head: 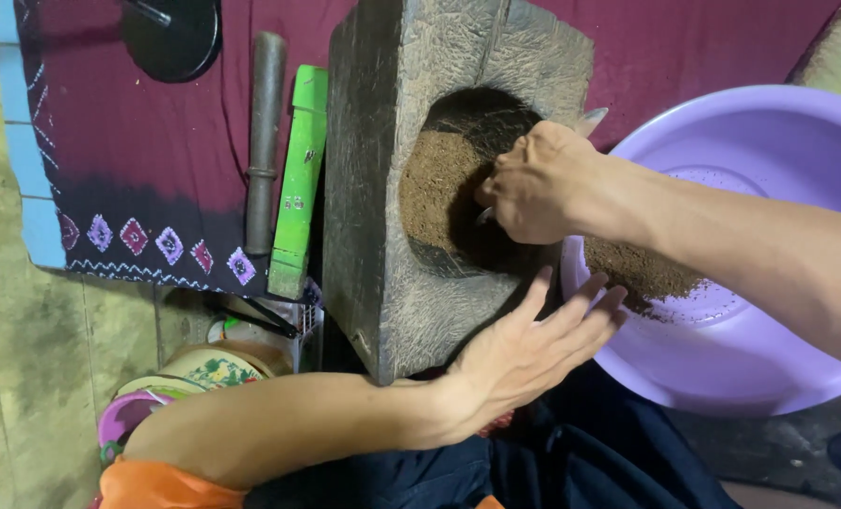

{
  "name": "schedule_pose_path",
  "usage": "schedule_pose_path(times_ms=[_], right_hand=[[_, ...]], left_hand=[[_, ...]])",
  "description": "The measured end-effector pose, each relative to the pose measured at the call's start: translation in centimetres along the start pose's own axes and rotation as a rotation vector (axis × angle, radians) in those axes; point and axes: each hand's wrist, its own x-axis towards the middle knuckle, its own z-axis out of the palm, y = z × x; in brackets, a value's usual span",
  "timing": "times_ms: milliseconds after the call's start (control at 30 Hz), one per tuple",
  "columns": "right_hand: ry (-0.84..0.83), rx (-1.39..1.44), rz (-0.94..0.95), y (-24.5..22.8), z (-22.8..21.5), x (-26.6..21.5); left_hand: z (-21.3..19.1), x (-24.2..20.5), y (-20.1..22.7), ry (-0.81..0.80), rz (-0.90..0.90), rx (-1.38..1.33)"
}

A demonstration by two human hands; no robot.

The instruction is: The person empties ground material from a wooden mortar into a bowl using their hands and a spoon.

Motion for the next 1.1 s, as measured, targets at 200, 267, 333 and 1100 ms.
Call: schedule_pose_path(times_ms=[200,267,333,1100], right_hand=[[0.099,-0.036,-0.108,1.5,2.0,-0.3],[0.207,0.101,-0.104,2.0,2.5,-0.7],[0.314,0.239,-0.097,2.4,1.7,-2.2],[0.503,0.026,0.682,0.9,15.0,-14.5]], left_hand=[[0.9,0.9,0.0,-0.170,0.067,0.042],[1.3,1.0,0.1,0.001,0.017,-0.029],[1.5,1.2,0.3,0.172,-0.029,-0.103],[0.0,2.2,0.1,0.038,0.100,0.238]])
